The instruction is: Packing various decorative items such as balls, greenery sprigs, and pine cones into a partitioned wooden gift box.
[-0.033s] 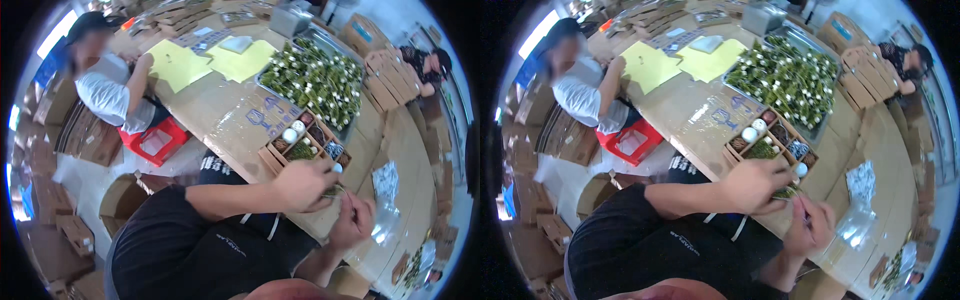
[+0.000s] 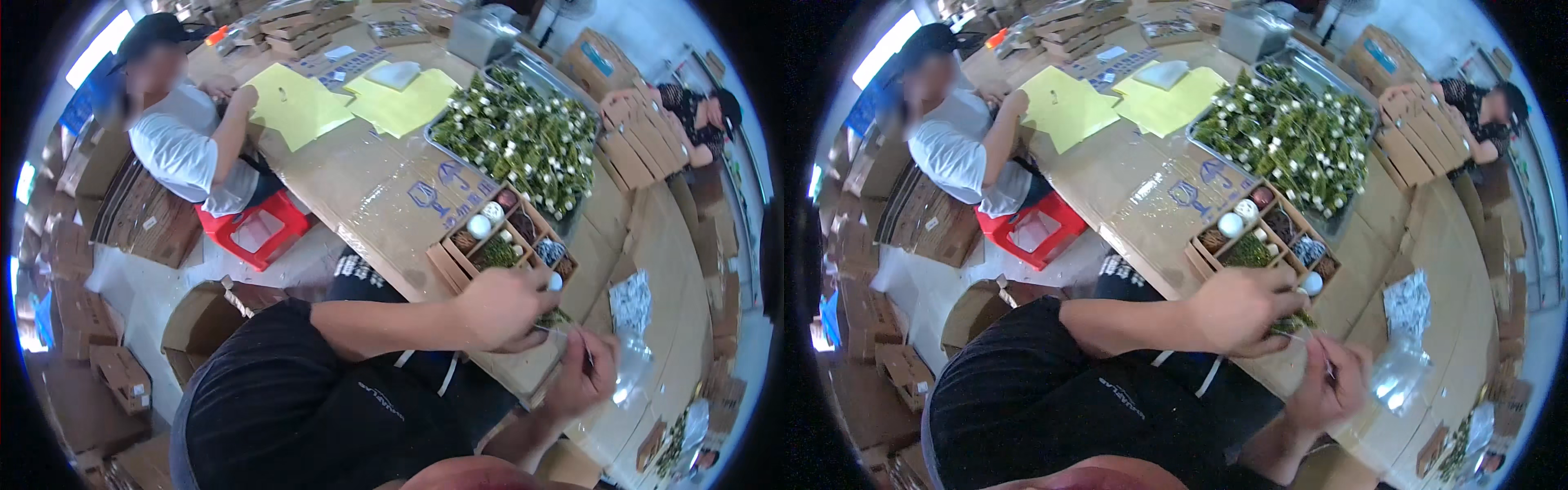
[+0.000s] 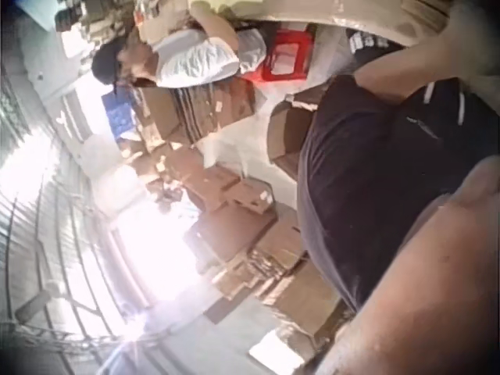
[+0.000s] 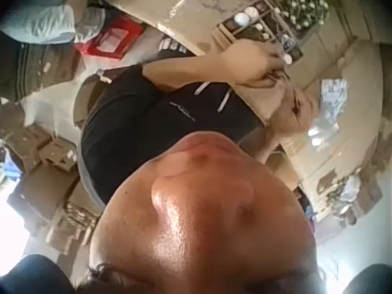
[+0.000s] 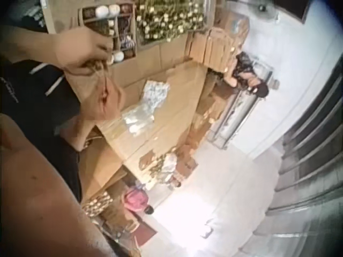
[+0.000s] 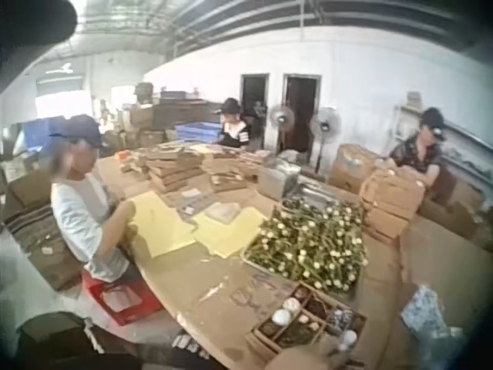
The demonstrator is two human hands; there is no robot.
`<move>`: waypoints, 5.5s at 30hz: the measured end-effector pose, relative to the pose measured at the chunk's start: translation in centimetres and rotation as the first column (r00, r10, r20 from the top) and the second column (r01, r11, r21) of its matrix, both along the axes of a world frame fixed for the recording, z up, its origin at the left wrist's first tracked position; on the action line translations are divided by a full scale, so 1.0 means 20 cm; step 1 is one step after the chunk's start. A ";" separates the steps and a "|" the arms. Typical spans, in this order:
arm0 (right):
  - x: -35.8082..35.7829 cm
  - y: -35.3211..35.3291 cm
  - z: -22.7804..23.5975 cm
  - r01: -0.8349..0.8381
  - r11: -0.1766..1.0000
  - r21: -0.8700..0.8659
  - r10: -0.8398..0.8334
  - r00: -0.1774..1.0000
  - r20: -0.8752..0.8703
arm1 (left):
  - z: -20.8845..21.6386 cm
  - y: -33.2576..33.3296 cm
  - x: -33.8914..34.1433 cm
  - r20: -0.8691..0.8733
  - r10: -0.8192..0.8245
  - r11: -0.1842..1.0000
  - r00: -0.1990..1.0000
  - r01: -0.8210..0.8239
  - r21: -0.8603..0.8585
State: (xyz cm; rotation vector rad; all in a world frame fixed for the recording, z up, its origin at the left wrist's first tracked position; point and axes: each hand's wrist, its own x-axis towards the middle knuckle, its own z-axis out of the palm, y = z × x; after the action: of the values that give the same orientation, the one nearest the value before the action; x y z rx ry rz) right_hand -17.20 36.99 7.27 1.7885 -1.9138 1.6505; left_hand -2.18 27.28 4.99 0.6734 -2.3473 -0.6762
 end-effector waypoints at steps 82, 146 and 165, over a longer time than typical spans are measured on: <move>0.03 -0.31 -0.17 -0.610 0.683 0.402 0.099 0.622 0.777 | -0.15 -0.15 0.11 0.314 0.166 0.924 0.935 -0.037 -0.380; -0.17 -0.58 -0.20 -0.444 0.730 0.520 0.680 0.391 -0.620 | -0.31 -0.06 0.19 0.246 0.200 0.965 0.949 -0.147 -0.217; -1.48 0.26 -0.67 0.398 0.683 0.613 -0.376 0.910 -0.173 | -0.33 -0.10 0.18 0.250 0.173 0.965 0.953 -0.113 -0.239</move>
State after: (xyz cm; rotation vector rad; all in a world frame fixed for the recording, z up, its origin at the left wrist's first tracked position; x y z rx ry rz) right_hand -46.83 42.17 -6.14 1.3513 -2.8209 0.8628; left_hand 1.52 25.37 -1.65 0.8692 -2.5386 -0.2637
